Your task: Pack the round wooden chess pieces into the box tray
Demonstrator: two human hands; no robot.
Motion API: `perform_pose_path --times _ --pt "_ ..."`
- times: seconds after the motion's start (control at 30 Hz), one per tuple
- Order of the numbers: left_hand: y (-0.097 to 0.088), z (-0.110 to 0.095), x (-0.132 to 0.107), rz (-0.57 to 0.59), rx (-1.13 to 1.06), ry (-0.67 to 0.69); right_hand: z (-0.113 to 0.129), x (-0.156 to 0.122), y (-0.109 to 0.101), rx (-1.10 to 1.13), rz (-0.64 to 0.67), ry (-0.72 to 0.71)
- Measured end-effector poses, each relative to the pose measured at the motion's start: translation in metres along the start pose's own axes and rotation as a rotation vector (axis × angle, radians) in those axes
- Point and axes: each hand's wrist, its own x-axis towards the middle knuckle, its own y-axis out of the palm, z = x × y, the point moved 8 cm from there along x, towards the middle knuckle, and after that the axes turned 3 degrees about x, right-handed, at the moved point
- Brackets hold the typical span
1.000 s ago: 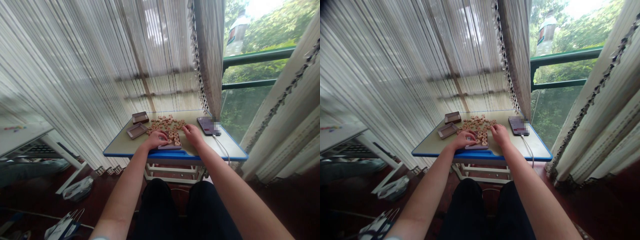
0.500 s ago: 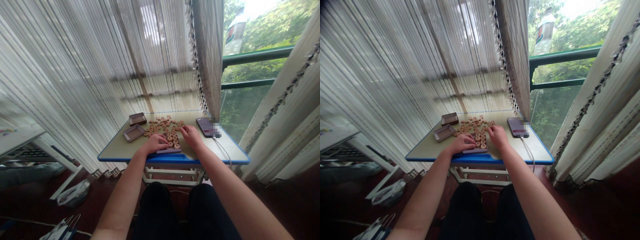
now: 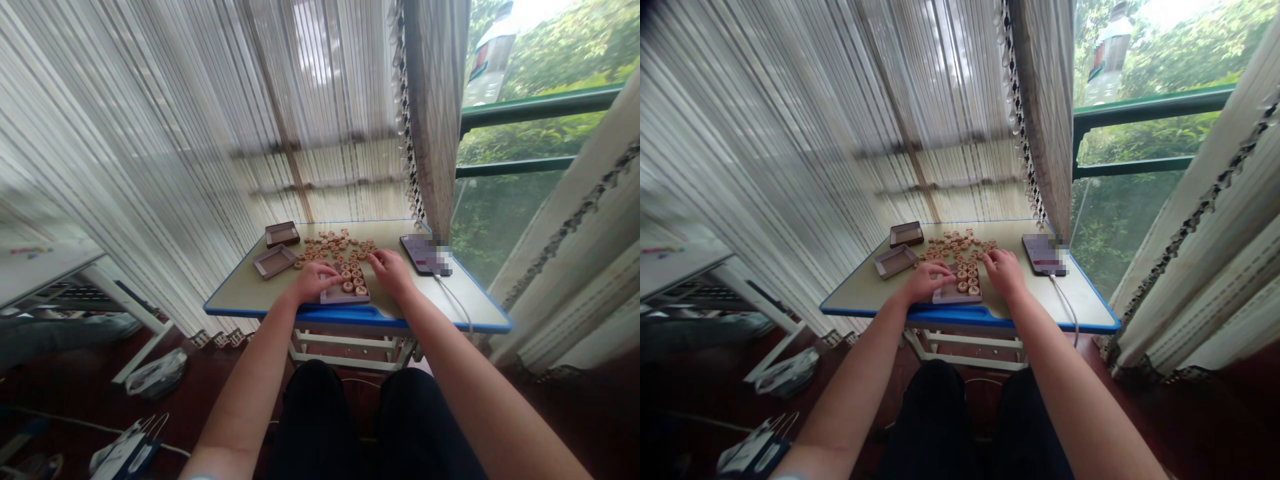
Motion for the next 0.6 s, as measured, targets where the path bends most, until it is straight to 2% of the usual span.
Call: perform_pose_path --times 0.1,0.23,0.3,0.4,0.6 --pt "-0.023 0.022 -0.001 -0.121 0.129 -0.143 -0.004 0.0 0.005 0.019 0.043 0.028" --pt "-0.052 0.046 -0.008 -0.189 0.536 -0.276 -0.002 0.001 0.009 0.03 0.066 0.014" --pt "-0.052 0.052 -0.011 -0.155 0.642 -0.284 -0.002 0.003 0.009 0.021 0.062 0.008" --pt "-0.043 0.056 -0.014 -0.089 0.693 -0.269 -0.003 0.005 0.011 -0.001 0.067 0.013" --pt "-0.039 0.054 -0.019 -0.15 0.676 -0.284 -0.005 0.005 0.013 -0.024 0.084 0.014"
